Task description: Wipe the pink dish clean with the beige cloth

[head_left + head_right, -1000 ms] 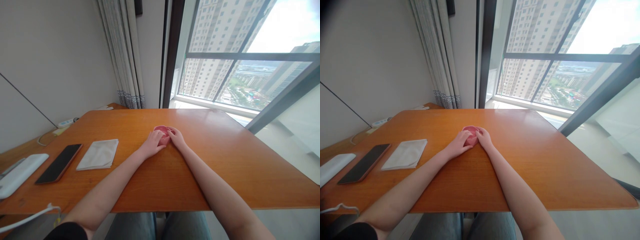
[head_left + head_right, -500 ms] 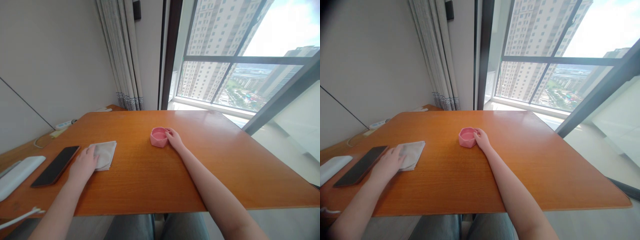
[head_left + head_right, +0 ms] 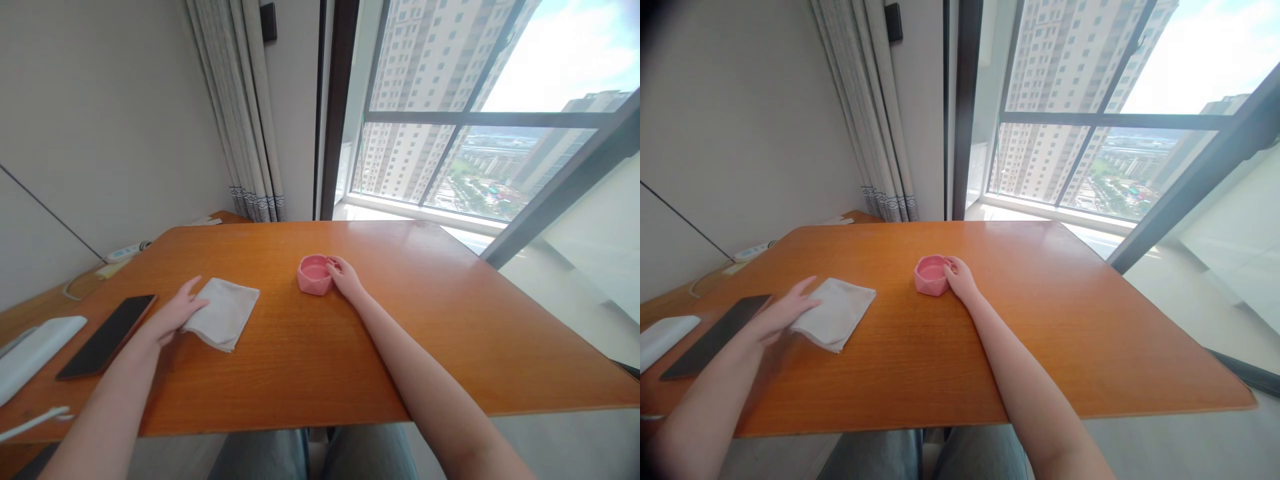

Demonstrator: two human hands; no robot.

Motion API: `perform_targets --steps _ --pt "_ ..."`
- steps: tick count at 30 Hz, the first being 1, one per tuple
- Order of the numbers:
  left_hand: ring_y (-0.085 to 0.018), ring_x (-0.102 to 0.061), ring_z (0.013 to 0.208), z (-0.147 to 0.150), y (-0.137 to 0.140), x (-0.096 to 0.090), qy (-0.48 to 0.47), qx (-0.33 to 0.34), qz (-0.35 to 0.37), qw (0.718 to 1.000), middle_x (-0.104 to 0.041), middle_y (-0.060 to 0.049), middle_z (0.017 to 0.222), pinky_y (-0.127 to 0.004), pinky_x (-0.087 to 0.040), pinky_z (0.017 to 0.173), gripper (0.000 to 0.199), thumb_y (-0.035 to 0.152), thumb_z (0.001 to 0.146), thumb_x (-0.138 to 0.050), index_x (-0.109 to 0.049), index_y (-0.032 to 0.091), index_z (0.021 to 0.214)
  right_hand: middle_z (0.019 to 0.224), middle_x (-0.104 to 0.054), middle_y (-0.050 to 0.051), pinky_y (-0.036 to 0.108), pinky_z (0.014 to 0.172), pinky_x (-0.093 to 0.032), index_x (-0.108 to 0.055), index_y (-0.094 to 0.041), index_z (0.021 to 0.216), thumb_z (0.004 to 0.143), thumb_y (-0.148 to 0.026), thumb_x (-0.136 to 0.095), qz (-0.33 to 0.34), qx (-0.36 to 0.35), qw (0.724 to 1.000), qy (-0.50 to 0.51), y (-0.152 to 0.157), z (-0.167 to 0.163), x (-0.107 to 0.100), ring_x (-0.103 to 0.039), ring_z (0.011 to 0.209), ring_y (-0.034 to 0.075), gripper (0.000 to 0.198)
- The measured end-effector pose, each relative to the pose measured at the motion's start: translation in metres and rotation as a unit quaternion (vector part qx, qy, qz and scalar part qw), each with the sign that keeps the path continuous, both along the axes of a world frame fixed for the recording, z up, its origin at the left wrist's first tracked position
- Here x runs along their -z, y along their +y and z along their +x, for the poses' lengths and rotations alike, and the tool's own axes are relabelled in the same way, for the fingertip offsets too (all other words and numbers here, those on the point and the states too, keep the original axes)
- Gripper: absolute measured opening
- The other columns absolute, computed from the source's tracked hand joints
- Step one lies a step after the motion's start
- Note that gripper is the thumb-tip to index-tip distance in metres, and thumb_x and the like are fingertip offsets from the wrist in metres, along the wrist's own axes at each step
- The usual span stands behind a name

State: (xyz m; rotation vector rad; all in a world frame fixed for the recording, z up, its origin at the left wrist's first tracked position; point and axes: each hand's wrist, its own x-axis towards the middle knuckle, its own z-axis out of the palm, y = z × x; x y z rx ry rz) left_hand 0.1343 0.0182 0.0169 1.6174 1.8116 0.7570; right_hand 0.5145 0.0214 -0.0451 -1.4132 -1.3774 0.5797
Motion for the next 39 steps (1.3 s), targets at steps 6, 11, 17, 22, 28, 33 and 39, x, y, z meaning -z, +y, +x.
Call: perform_targets --steps 6,11,17,22,28,33,39 --pt "-0.02 -0.066 0.088 0.097 -0.003 -0.044 -0.385 0.135 -0.016 0.913 -0.064 -0.009 0.113 -0.032 -0.054 0.076 0.074 0.029 0.077 -0.059 -0.03 0.024 0.145 0.121 -0.059 0.011 0.042 0.107 -0.036 -0.061 -0.021 0.11 0.087 -0.042 -0.049 0.159 0.042 0.984 -0.066 -0.022 -0.009 -0.031 -0.051 0.12 0.024 0.034" --pt "-0.024 -0.061 0.105 0.18 0.01 -0.06 -0.482 0.236 -0.008 0.844 -0.059 -0.012 0.123 -0.04 -0.05 0.093 0.067 0.031 0.082 -0.056 -0.033 0.018 0.143 0.097 -0.069 0.009 0.04 0.093 -0.049 -0.063 -0.019 0.098 0.086 -0.069 -0.032 0.055 -0.102 0.974 0.195 -0.037 -0.031 -0.061 -0.062 0.103 0.026 0.061" --pt "-0.024 -0.061 0.107 0.215 0.02 -0.048 -0.484 0.216 0.024 0.848 -0.055 -0.009 0.131 -0.045 -0.047 0.097 0.089 0.022 0.074 -0.066 -0.016 0.027 0.148 0.115 -0.067 0.01 0.04 0.094 -0.052 -0.054 -0.017 0.12 0.088 -0.061 -0.042 -0.081 -0.226 0.85 0.469 -0.035 -0.026 -0.074 -0.06 0.113 0.023 0.056" --pt "-0.026 -0.058 0.113 0.217 0.012 -0.058 -0.476 0.289 0.049 0.829 -0.052 -0.008 0.135 -0.044 -0.047 0.097 0.081 0.026 0.075 -0.065 -0.025 0.028 0.145 0.107 -0.069 0.011 0.038 0.08 -0.057 -0.057 -0.016 0.118 0.086 -0.071 -0.034 -0.167 -0.285 0.807 0.489 -0.042 -0.023 -0.072 -0.066 0.098 0.024 0.067" --pt "-0.026 -0.06 0.109 0.212 0.019 -0.052 -0.451 0.252 0.031 0.856 -0.057 -0.01 0.128 -0.043 -0.048 0.095 0.072 0.023 0.075 -0.063 -0.033 0.022 0.14 0.113 -0.067 0.011 0.037 0.087 -0.054 -0.057 -0.016 0.114 0.083 -0.059 -0.052 -0.099 -0.211 0.853 0.466 -0.038 -0.025 -0.066 -0.063 0.104 0.024 0.054" --pt "-0.022 -0.053 0.119 0.202 0.035 -0.001 -0.346 0.131 0.079 0.926 -0.05 -0.015 0.135 -0.04 -0.042 0.101 0.054 0.026 0.082 -0.054 -0.038 0.018 0.133 0.118 -0.063 0.011 0.043 0.106 -0.039 -0.059 -0.019 0.107 0.084 -0.042 -0.056 0.103 0.032 0.981 0.16 -0.038 -0.016 -0.067 -0.052 0.119 0.028 0.033" --pt "-0.022 -0.054 0.116 0.195 0.039 0.061 -0.179 0.19 0.125 0.957 -0.06 -0.011 0.123 -0.041 -0.038 0.103 0.031 0.032 0.089 -0.043 -0.054 0.019 0.115 0.098 -0.067 0.009 0.045 0.106 -0.032 -0.063 -0.021 0.079 0.075 -0.025 -0.065 0.062 -0.106 0.939 -0.322 -0.045 -0.018 -0.066 -0.057 0.103 0.027 0.006"
